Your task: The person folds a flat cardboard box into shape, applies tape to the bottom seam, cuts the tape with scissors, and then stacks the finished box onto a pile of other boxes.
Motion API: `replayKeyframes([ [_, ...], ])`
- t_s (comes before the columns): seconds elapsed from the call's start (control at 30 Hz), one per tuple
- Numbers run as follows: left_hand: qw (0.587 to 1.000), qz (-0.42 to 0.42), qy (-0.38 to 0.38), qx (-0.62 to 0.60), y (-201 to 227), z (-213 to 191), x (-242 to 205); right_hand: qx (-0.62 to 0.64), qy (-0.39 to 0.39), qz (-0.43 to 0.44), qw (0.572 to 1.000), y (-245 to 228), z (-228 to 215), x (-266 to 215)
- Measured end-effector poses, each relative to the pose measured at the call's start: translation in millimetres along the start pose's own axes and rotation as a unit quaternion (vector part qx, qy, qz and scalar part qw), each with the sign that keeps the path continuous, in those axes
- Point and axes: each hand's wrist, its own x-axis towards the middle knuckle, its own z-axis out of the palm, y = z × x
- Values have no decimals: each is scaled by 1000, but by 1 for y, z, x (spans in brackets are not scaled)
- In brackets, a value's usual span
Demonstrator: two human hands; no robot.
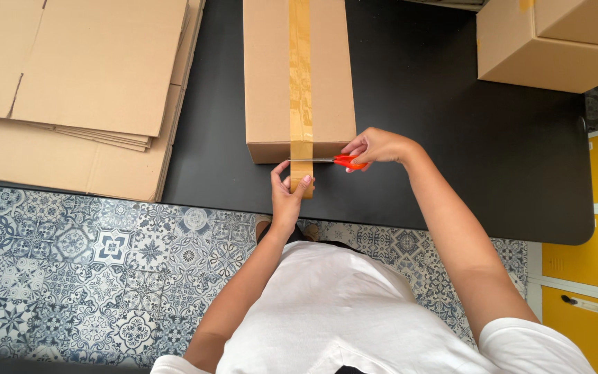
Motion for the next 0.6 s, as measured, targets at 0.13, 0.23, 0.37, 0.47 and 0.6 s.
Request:
replayKeyframes([
  [0.13,1000,-2,-5,11,6,3,-1,3,11,-7,1000,1,1,-1],
  [0.23,1000,-1,-1,8,5,3,0,21,19,-11,1000,2,1,-1],
  [0.37,1000,-9,-3,17,8,3,1,36,25,-6,999,2,2,-2],
  [0.47,1000,-15,-5,18,6,2,-1,40,24,-6,999,5,4,-2],
  [0.6,998,-57,-7,27,6,-1,-4,55,17,7,998,17,7,-1],
])
